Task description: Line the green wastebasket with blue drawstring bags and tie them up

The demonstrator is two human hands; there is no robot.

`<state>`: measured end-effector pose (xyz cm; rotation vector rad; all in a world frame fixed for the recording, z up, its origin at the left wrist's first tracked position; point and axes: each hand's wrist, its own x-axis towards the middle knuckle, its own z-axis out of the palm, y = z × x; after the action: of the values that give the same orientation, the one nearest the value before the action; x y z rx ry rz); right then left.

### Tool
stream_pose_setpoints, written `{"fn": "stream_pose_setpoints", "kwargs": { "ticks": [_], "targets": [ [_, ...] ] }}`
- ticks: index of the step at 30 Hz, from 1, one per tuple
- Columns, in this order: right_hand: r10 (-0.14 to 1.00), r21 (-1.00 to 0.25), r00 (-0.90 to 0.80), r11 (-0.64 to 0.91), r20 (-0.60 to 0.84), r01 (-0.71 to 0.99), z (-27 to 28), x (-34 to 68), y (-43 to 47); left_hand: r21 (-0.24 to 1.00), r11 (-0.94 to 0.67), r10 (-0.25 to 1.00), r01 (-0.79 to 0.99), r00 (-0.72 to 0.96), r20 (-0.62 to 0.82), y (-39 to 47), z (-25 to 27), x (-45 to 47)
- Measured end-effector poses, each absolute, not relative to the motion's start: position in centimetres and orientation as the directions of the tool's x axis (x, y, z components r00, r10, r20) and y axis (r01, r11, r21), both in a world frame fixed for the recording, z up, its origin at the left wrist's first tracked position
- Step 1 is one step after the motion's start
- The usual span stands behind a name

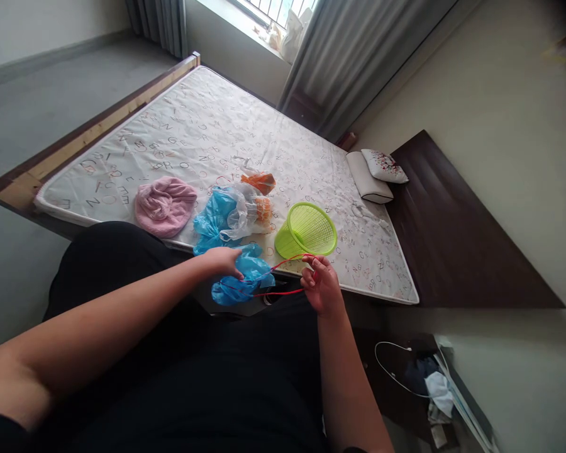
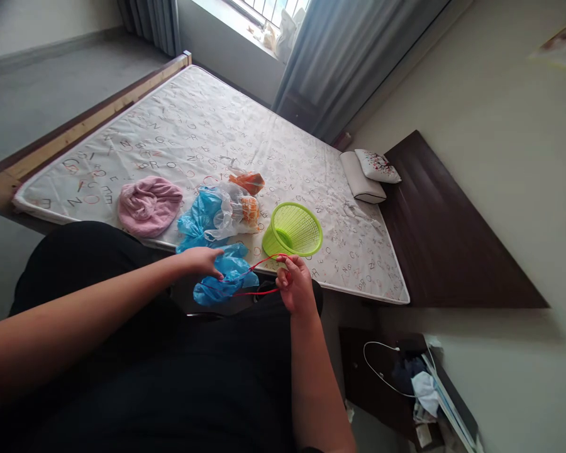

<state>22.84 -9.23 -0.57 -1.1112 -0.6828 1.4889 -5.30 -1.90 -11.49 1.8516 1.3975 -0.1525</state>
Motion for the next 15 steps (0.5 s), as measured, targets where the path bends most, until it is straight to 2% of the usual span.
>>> {"fn": "stream_pose_setpoints", "kwargs": {
  "ticks": [2,6,7,9,11,12,13,15],
  "targets": [
    [0.965,-0.88,0.046,-0.217,-0.26,-0.421,-0.1,22.8,-9.3,0.465,-0.115,0.756,0.878,0.381,-0.532,-2.1,-12.4,-4.0],
    [0.974,-0.896,0.055,-0.177,-0.218,-0.406,1.6,23.4,-9.6,0.469,-0.11,0.802,0.876,0.357,-0.479,-1.5,-11.9,-3.2],
    [0.976,-0.9,0.054,-0.17,-0.209,-0.401,2.0,23.6,-9.7,0.497,-0.104,0.843,0.862,0.341,-0.416,-1.6,-11.4,-3.0],
    [0.98,-0.906,0.044,-0.16,-0.192,-0.391,2.7,23.6,-10.0,0.602,-0.139,0.931,0.787,0.311,-0.192,-2.5,-10.3,-2.4],
    [0.984,-0.911,0.02,-0.154,-0.175,-0.383,3.2,23.3,-10.4,0.68,-0.278,0.948,0.678,0.306,0.083,-4.0,-9.5,-1.3],
    [0.987,-0.913,0.004,-0.149,-0.163,-0.379,3.4,23.0,-10.6,0.679,-0.355,0.929,0.643,0.326,0.177,-4.9,-9.4,-0.7],
    [0.989,-0.916,-0.016,-0.144,-0.149,-0.374,3.7,22.6,-10.9,0.657,-0.407,0.908,0.635,0.362,0.212,-5.6,-9.4,0.0],
    [0.991,-0.924,-0.059,-0.131,-0.118,-0.359,4.5,21.9,-11.5,0.607,-0.409,0.898,0.681,0.419,0.136,-6.3,-10.0,0.8]
  ]
}}
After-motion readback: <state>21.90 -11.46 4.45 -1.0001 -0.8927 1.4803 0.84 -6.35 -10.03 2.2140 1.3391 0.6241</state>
